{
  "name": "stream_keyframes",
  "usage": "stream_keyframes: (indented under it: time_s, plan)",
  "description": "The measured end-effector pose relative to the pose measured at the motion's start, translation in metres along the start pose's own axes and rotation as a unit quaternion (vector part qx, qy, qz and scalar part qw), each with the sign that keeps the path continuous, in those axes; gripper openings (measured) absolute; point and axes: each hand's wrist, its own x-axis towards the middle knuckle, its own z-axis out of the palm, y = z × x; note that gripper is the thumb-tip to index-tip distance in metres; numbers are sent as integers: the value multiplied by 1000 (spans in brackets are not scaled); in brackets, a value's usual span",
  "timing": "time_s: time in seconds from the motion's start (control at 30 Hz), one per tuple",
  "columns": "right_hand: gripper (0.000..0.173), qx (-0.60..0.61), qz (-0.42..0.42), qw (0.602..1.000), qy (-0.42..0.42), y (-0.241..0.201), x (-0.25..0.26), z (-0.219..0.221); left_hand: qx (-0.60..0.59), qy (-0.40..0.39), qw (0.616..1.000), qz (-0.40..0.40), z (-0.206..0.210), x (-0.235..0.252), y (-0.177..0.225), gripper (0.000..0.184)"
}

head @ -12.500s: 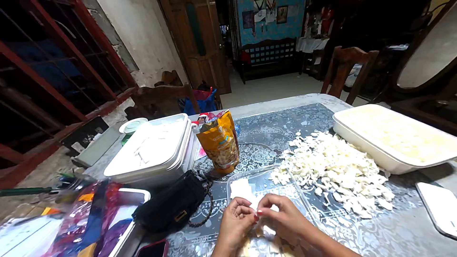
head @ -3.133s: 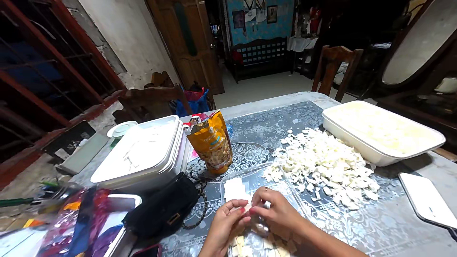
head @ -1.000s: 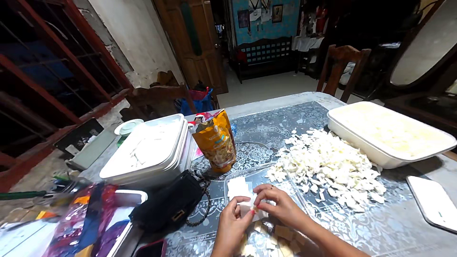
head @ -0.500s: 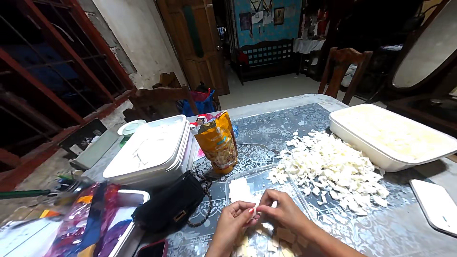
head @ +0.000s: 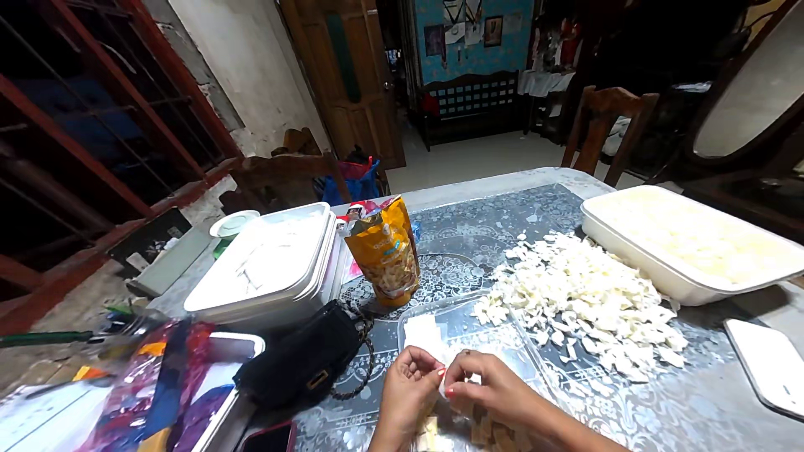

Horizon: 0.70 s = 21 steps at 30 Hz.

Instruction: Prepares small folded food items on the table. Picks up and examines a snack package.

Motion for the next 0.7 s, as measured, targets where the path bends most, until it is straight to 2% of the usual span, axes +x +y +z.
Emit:
stream_keyframes:
  time_s: [0.1, 0.2, 0.27, 0.33, 0.37, 0.43, 0.5, 0.6, 0.67, 0.7]
  plan:
    - [21, 15, 7, 996, 88, 9, 3, -5, 26, -73, 997, 10, -2, -3, 4, 18]
    - [22, -100, 17, 994, 49, 6, 3, -10, 28, -63, 997, 37, -6, -1, 6, 16]
    - [18, -189, -73, 979, 21, 8, 2, -1, 50, -37, 998, 30, -8, 1, 7, 15]
    - [11, -291, -202, 934, 50, 15, 1, 12, 155, -37, 986, 47, -11, 3, 6, 7]
    - [11, -345, -253, 900, 83, 19, 2, 17, 241, -49, 966, 75, -13, 2, 4, 6]
    - [14, -426, -284, 844, 156, 19, 5, 14, 409, -89, 896, 150, -19, 1, 3, 14]
    - [15, -488, -230, 807, 239, 17, 7, -5, 507, -144, 834, 166, -23, -1, 4, 23]
    - [9, -542, -91, 773, 318, 16, 9, -46, 576, -191, 787, 112, -18, -2, 7, 20]
    - [12, -535, -25, 784, 313, 20, 7, -62, 591, -185, 777, 111, -15, -3, 5, 21]
    - [12, -512, -4, 810, 284, 20, 6, -63, 592, -174, 777, 128, -15, -3, 2, 21]
